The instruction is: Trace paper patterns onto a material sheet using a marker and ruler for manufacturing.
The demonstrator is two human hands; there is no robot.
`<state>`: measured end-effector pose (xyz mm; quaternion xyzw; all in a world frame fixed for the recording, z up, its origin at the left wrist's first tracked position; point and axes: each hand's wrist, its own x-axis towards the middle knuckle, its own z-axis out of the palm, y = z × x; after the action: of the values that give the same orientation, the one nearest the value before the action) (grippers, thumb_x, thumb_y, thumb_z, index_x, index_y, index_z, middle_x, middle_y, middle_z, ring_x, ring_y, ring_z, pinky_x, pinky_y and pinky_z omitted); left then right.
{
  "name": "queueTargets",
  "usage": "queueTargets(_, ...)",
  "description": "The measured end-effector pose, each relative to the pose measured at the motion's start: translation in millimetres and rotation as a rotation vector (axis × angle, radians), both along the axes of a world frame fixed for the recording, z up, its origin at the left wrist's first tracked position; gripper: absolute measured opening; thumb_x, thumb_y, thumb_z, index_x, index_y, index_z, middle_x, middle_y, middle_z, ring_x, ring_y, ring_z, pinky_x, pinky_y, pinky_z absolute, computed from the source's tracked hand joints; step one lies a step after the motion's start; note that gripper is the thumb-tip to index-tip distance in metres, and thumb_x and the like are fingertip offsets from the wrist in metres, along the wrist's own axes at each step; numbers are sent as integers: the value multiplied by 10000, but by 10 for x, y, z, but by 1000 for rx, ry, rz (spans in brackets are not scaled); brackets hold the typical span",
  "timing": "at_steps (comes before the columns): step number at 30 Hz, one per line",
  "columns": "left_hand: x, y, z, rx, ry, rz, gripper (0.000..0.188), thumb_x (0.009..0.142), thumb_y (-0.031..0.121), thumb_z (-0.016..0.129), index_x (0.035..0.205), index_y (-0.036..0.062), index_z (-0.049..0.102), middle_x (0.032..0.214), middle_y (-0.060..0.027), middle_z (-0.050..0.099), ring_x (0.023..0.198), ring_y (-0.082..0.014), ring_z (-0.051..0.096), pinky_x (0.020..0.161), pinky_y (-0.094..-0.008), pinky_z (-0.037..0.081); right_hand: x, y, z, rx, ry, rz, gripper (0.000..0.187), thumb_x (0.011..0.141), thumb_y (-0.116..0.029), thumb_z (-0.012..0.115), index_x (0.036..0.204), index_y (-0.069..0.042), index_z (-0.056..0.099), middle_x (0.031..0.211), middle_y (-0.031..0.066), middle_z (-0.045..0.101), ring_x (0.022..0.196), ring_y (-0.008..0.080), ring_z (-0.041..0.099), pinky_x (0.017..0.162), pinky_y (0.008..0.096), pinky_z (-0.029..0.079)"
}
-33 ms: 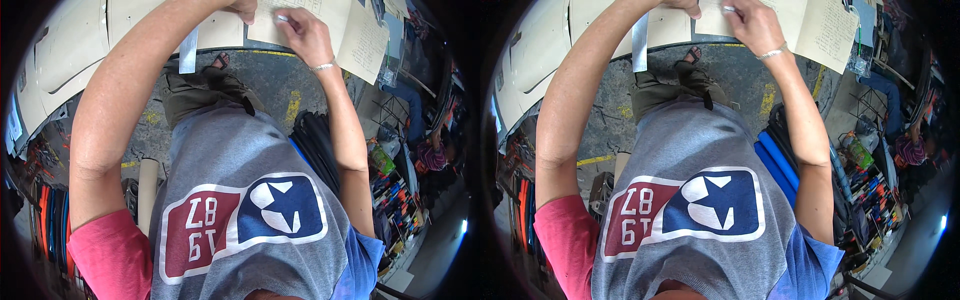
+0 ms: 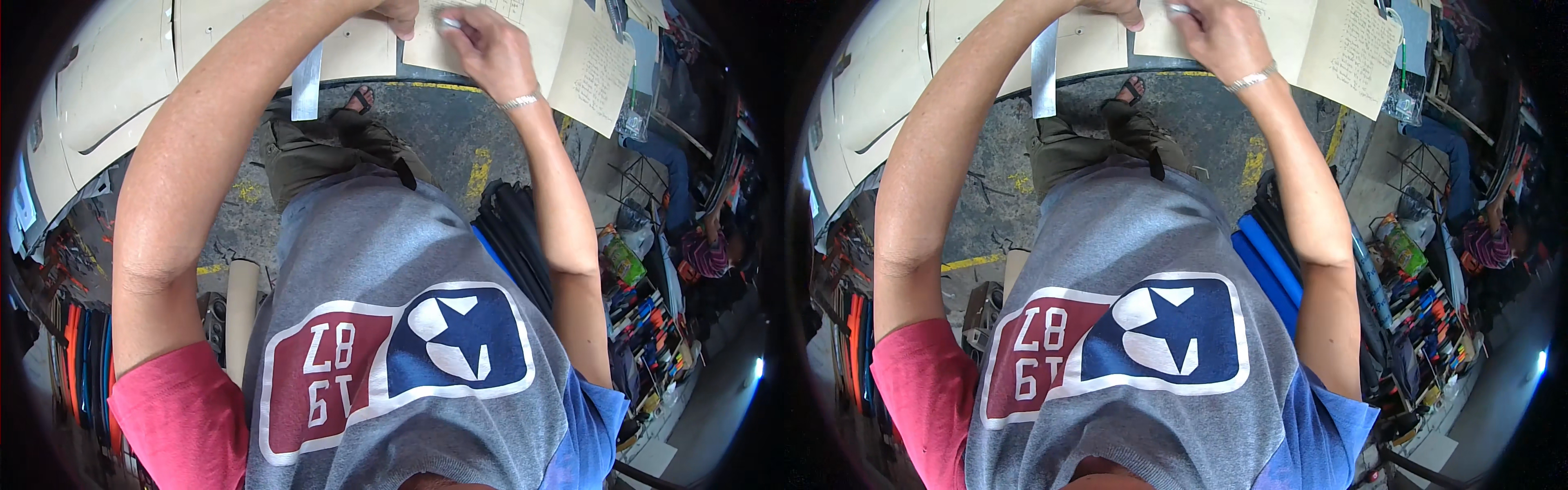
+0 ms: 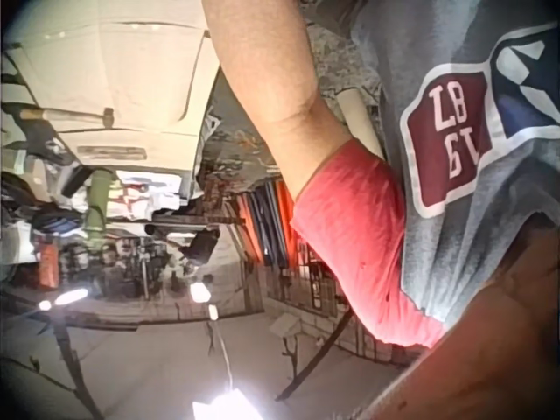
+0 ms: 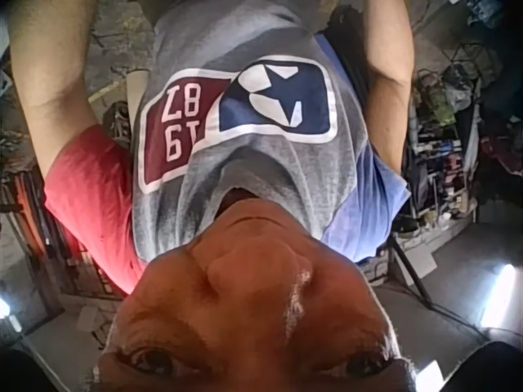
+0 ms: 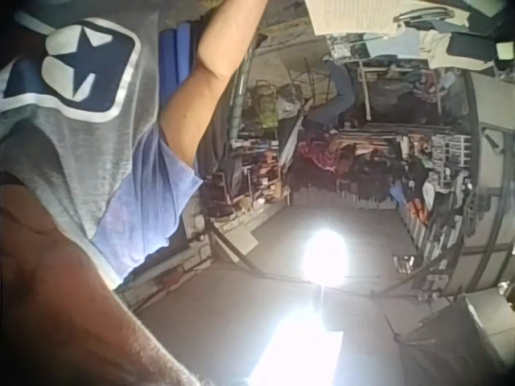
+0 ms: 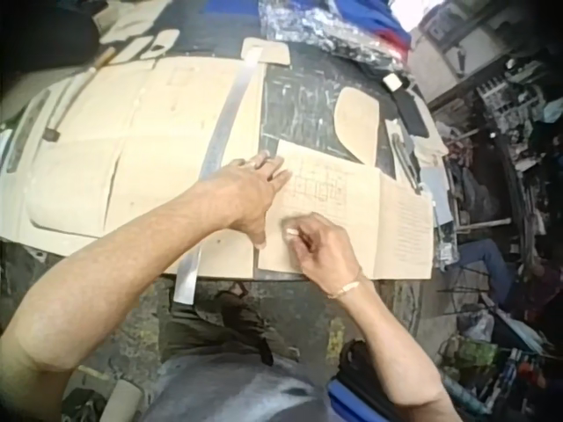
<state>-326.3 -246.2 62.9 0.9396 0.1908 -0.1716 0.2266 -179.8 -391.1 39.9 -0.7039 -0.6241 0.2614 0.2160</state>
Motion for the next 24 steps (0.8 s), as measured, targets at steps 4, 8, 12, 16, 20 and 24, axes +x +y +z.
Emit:
queueTargets(4,-31,-83,174,176,171,82,1175,705,477,855,1581,10,228,1657,-208,197,1523,-365,227,1224,-459,266,-91,193,-94,147,7,154,155,852,-40,665,1001,-12,698,878,186,666,729,342,658,681,383,535)
queueTargets(8,-28,-63,38,173,42,66,1159,715,477,845,1581,9,232,1654,-214,202,1522,-366,230,1223,-459,267,135,7,-13,5,-45,54,159,855,-34,660,1007,-14,703,866,174,663,705,311,656,662,365,531)
queueTargets(12,-18,-61,124,181,149,57,1175,704,480,854,1580,6,231,1651,-217,209,1522,-368,230,1222,-459,269,-56,184,-117,259,29,142,150,863,-46,651,1000,-11,701,889,180,672,742,324,665,684,370,532)
queueTargets(16,-10,-68,87,176,135,69,1190,691,477,863,1583,14,227,1651,-209,214,1524,-362,229,1224,-460,261,46,114,-111,167,-16,158,143,857,-49,653,988,-12,698,888,181,672,756,334,667,693,370,533)
queueTargets(20,-257,201,15,-235,-112,-48,1191,695,481,858,1588,21,218,1657,-204,200,1527,-360,217,1227,-466,254,195,-45,24,-41,-1,-31,133,865,-53,656,984,-8,695,878,165,669,724,314,668,673,357,538)
queueTargets(24,-68,33,30,1,16,25,1209,683,496,862,1591,30,214,1662,-198,189,1532,-356,206,1228,-467,250,-76,174,-92,311,0,201,146,887,-55,655,1019,-10,698,907,179,679,778,350,677,715,391,550)
